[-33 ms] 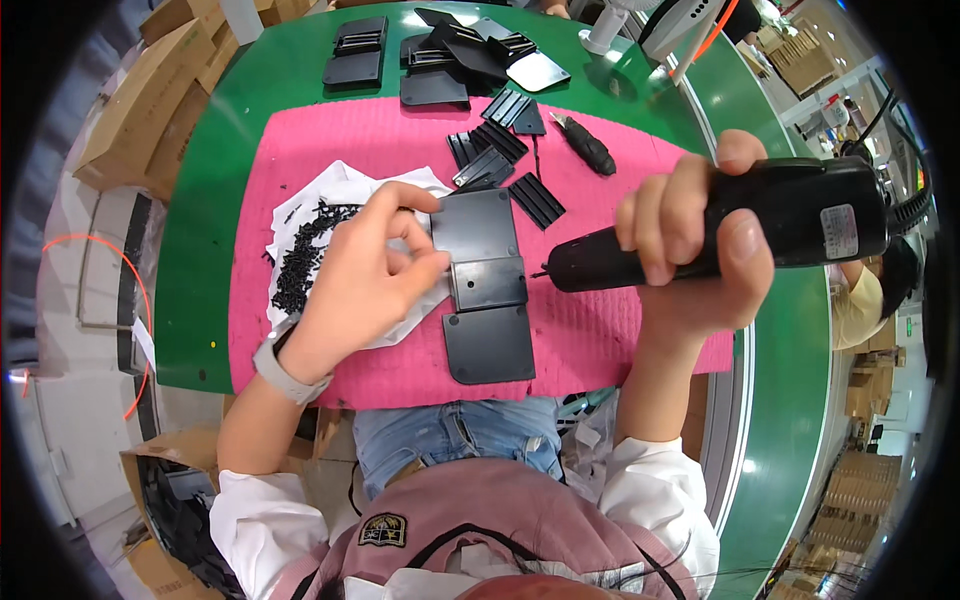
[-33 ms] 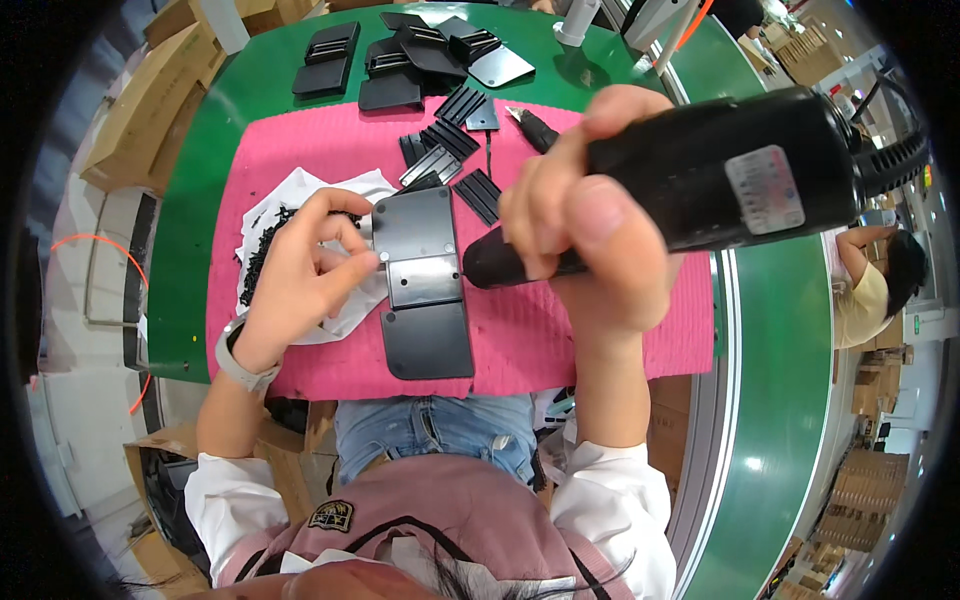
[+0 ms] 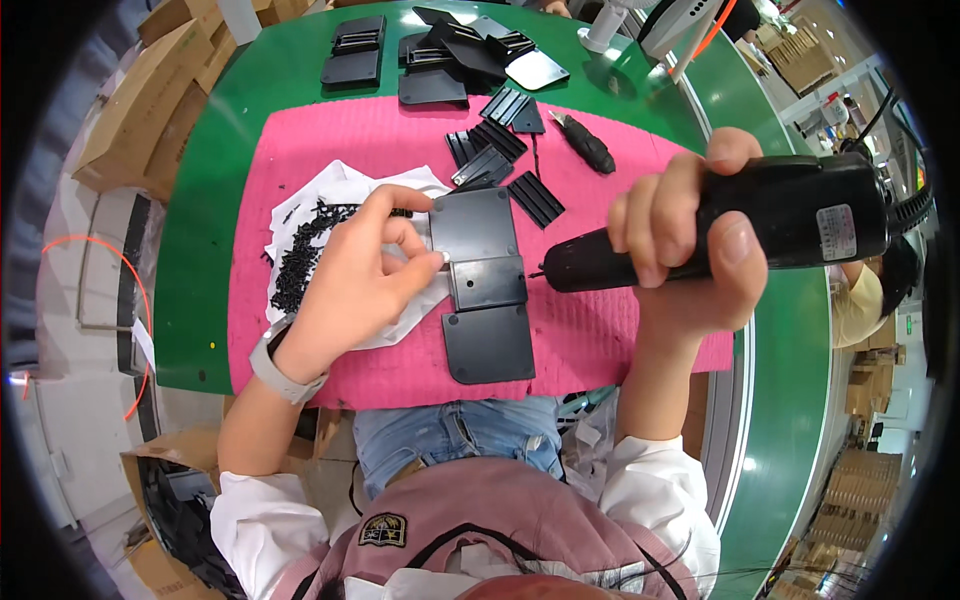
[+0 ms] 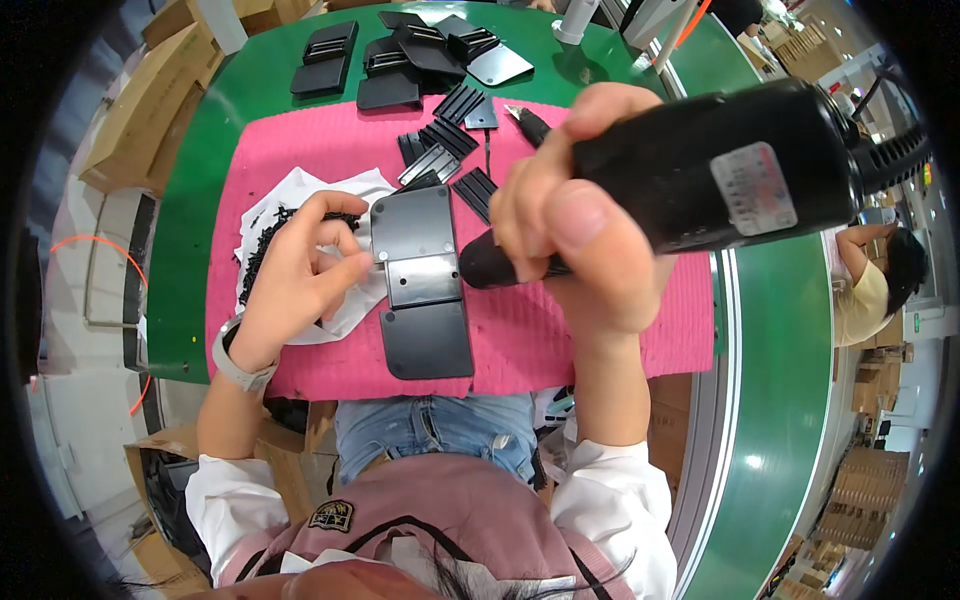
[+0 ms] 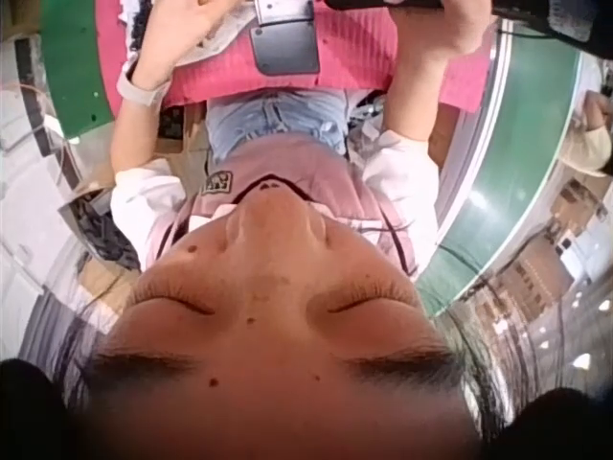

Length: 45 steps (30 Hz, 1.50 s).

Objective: Assembling small black plastic components using an electric screwdriver in a factory setting.

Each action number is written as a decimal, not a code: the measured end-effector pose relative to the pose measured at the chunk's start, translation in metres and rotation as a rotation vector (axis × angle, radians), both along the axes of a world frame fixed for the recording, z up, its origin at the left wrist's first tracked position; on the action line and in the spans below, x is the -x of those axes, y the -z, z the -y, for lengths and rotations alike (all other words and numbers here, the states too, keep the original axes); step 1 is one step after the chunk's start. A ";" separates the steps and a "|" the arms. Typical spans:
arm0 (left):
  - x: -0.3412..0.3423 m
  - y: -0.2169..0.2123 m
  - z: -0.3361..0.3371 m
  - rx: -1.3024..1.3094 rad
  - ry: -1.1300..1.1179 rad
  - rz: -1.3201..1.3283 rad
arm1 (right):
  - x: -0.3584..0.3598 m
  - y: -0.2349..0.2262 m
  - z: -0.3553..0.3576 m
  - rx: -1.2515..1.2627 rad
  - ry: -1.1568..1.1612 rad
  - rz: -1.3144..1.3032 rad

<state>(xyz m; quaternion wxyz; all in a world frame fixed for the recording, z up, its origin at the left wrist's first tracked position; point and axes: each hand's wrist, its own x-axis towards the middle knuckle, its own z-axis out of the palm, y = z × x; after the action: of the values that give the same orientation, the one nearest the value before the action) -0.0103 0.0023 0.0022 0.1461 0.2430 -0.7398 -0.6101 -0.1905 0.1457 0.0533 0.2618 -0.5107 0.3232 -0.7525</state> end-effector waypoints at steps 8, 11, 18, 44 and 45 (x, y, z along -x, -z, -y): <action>-0.001 0.008 -0.004 -0.398 0.175 0.062 | -0.011 0.001 0.007 -0.078 0.045 -0.062; 0.004 0.011 -0.006 -0.468 0.160 0.031 | -0.012 0.001 0.010 -0.125 0.102 -0.183; 0.005 0.011 -0.010 -0.409 0.128 0.007 | -0.016 0.002 0.020 -0.096 -0.042 -0.221; 0.000 0.007 -0.016 -0.219 -0.001 -0.242 | -0.002 0.002 -0.002 0.265 -0.096 0.244; -0.002 0.004 -0.014 -0.412 0.120 -0.221 | -0.004 0.004 -0.001 0.284 -0.106 0.272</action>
<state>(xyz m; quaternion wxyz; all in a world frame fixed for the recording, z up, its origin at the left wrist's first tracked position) -0.0084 0.0167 -0.0018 0.1368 0.1551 -0.5923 -0.7787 -0.1868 0.1468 0.0495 0.2676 -0.4523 0.1484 -0.8377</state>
